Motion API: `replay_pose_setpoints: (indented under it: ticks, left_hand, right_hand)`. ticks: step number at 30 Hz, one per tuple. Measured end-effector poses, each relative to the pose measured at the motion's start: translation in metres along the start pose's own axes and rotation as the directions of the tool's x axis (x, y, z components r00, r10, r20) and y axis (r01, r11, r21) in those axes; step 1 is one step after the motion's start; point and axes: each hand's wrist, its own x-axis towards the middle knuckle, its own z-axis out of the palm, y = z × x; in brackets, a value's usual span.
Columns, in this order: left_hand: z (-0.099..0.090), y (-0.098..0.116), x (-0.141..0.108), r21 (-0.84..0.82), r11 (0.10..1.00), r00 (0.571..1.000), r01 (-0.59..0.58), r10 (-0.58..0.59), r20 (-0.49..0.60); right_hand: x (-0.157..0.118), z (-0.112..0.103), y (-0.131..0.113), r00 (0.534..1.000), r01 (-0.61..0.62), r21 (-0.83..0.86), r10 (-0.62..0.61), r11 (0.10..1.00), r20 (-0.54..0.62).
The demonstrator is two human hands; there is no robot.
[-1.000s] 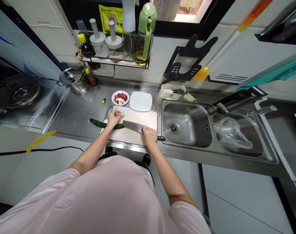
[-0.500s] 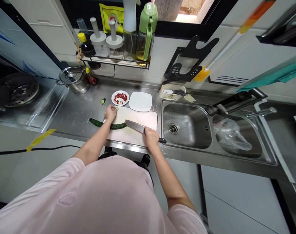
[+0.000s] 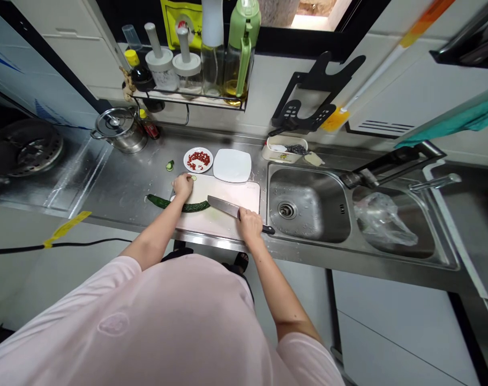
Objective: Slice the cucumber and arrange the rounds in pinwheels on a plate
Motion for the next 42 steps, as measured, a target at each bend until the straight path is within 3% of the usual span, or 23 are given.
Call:
replay_pose_setpoints:
  ticks: [9,23,32,42]
  left_hand:
    - [-0.007,0.003,-0.006,0.123,0.987,0.994,-0.107,0.109,-0.013]
    - [-0.014,-0.002,-0.009,0.018,1.0,1.0,-0.007,0.008,-0.023]
    - [-0.027,-0.013,-0.042,-0.045,0.996,0.997,-0.074,0.073,-0.021]
    - [-0.036,-0.029,-0.083,-0.043,0.97,0.97,-0.241,0.239,-0.05]
  right_hand:
    - [0.001,0.0,0.0,1.0,-0.007,0.02,0.007,1.0,0.008]
    - [0.0,-0.005,-0.001,1.0,-0.014,0.017,0.014,1.0,0.001]
    - [0.001,-0.004,-0.004,1.0,-0.005,0.023,0.005,1.0,-0.003]
    - [0.003,-0.014,-0.011,0.999,-0.034,0.088,0.033,0.996,0.013]
